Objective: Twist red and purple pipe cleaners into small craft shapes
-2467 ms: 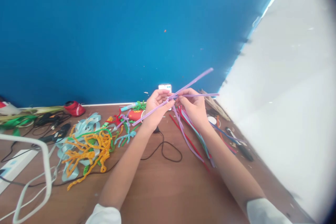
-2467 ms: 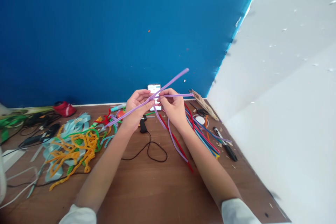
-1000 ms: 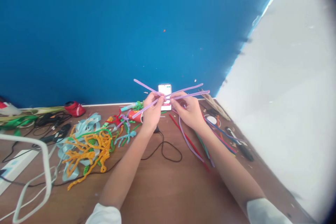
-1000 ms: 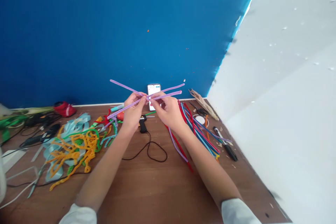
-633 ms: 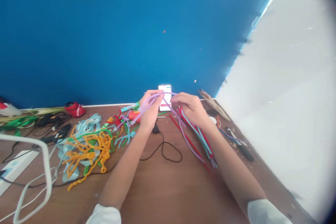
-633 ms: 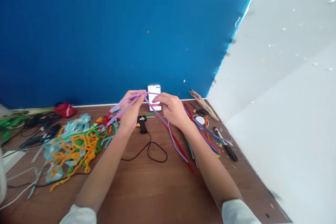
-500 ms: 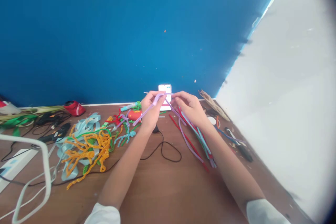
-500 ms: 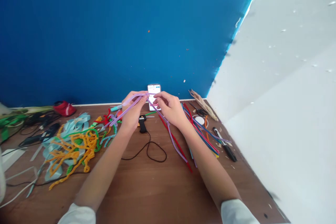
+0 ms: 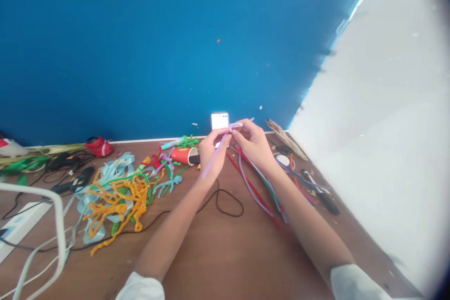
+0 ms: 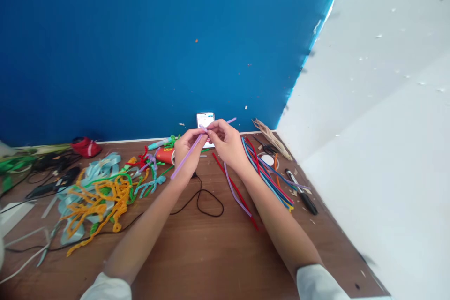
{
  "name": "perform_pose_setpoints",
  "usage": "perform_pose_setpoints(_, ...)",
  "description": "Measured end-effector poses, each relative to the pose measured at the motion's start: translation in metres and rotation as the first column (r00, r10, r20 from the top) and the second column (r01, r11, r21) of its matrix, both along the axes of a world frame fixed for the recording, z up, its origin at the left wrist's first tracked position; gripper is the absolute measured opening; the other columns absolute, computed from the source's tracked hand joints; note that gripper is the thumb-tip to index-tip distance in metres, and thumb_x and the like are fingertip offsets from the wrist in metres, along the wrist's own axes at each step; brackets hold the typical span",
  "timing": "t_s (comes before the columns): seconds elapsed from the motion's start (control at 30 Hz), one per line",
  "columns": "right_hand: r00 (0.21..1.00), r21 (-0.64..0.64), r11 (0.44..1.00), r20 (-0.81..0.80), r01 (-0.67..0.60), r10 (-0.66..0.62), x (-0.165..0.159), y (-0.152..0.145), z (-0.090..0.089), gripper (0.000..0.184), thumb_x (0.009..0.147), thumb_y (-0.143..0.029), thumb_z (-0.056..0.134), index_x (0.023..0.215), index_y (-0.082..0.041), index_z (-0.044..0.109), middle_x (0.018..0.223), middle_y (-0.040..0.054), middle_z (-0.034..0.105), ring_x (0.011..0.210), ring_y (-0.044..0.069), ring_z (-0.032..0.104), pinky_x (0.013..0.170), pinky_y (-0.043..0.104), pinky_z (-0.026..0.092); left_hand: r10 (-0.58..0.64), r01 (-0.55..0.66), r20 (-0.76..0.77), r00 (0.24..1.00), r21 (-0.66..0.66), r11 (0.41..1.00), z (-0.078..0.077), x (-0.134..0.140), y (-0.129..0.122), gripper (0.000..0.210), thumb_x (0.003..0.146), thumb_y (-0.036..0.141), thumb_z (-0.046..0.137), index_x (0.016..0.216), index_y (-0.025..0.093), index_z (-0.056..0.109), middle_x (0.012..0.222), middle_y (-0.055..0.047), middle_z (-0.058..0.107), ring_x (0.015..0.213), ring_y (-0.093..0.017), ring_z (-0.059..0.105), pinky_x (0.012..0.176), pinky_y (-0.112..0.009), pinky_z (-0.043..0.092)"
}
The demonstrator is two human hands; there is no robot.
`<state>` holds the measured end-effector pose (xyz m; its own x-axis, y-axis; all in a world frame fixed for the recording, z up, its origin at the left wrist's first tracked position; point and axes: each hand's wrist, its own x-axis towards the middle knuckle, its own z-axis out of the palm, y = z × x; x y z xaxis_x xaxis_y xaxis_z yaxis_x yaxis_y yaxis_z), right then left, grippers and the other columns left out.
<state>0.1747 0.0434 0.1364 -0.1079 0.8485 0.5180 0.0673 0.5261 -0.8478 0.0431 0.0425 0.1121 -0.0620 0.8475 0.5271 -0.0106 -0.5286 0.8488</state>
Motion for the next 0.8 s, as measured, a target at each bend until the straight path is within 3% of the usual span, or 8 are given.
perform_pose_setpoints(0.23, 0.998, -0.013, 1.000, -0.067, 0.015, -0.016, 0.008, 0.004, 0.001, 0.017, 0.082, -0.032, 0.069, 0.091, -0.020, 0.063, 0.083, 0.0017, 0.067, 0.074, 0.015, 0.064, 0.069, 0.029, 0.052, 0.038, -0.020, -0.198, 0.979, 0.093, 0.995, 0.006, -0.002, -0.007, 0.026, 0.094, 0.029, 0.052, 0.111, 0.025, 0.071, 0.115, -0.006, 0.072, 0.109, -0.023, 0.065, 0.098, -0.038, 0.049)
perform_pose_setpoints(0.47, 0.988, -0.159, 0.983, -0.141, -0.092, 0.070, 0.014, -0.003, 0.011, 0.025, 0.075, -0.040, 0.075, 0.085, -0.018, 0.067, 0.073, 0.0011, 0.067, 0.065, 0.014, 0.063, 0.060, 0.028, 0.051, -0.004, 0.005, -0.021, 1.000, 0.034, 0.999, 0.005, 0.000, -0.005, 0.022, 0.089, 0.033, 0.061, 0.104, 0.022, 0.072, 0.105, -0.007, 0.074, 0.098, -0.021, 0.070, 0.088, -0.035, 0.054)
perform_pose_setpoints(0.8, 0.991, -0.158, 0.985, -0.117, -0.076, 0.057, 0.010, -0.007, 0.015, 0.026, 0.076, -0.037, 0.075, 0.086, -0.018, 0.062, 0.072, 0.0002, 0.065, 0.061, 0.011, 0.058, 0.053, 0.024, 0.044, -0.037, 0.038, 0.101, 0.994, -0.013, 0.999, 0.000, 0.001, 0.001, 0.018, 0.080, 0.033, 0.072, 0.090, 0.018, 0.073, 0.090, -0.006, 0.075, 0.084, -0.018, 0.069, 0.078, -0.031, 0.055)
